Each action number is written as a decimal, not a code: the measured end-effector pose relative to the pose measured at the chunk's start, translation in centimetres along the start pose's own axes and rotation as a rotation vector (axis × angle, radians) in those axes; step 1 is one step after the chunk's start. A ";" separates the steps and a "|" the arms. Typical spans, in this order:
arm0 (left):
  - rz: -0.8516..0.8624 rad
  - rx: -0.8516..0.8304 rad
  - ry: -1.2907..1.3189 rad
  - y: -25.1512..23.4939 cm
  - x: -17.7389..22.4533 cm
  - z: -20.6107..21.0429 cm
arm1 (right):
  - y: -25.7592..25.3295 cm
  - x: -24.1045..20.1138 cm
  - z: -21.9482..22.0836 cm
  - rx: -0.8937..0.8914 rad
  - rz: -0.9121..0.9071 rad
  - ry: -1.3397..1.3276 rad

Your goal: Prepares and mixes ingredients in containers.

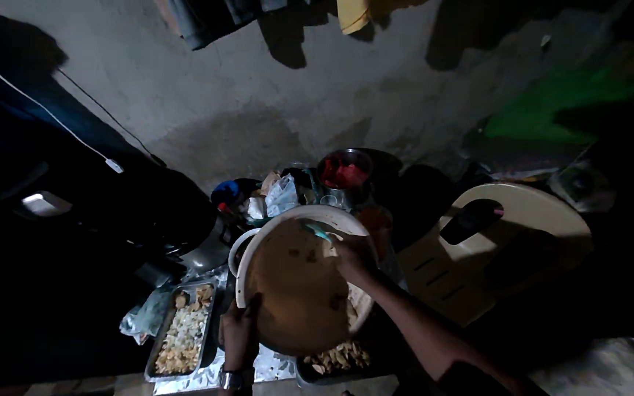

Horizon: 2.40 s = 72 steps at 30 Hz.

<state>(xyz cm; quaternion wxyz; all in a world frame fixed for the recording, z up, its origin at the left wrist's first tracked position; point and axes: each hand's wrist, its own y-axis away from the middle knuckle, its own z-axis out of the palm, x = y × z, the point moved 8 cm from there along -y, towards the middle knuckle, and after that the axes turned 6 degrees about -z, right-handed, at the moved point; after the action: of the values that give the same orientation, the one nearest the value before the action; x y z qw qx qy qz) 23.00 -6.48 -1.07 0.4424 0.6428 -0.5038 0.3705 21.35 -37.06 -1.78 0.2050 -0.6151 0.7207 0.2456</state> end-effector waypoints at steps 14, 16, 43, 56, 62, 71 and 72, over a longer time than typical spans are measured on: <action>0.028 -0.072 0.212 -0.6 -0.7 -0.8 | -0.1 -6.6 -1.2 0.123 -0.390 0.082; 0.038 -0.076 0.217 -0.5 -0.3 -0.4 | 0.4 -7.4 1.3 0.020 -0.474 0.138; 0.135 -0.024 0.150 0.6 0.6 0.5 | 5.7 0.1 1.2 -0.206 -0.114 0.280; 0.159 0.030 0.163 1.4 1.3 0.2 | 6.4 -0.7 0.1 -0.129 -0.024 0.255; 0.186 0.022 0.108 1.7 1.7 0.2 | 3.9 1.0 -1.7 -0.089 0.036 0.342; 0.162 -0.012 0.189 2.0 0.5 0.5 | 6.3 -1.9 -0.3 -0.160 -0.113 0.192; 0.134 -0.018 0.235 1.9 0.3 0.8 | 5.7 -3.5 -1.3 -0.094 -0.181 0.163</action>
<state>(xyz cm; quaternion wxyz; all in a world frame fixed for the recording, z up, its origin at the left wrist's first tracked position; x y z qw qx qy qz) 21.28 -7.53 -0.69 0.4784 0.5557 -0.4939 0.4672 16.26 -34.39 1.87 0.1380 -0.7045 0.6641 0.2090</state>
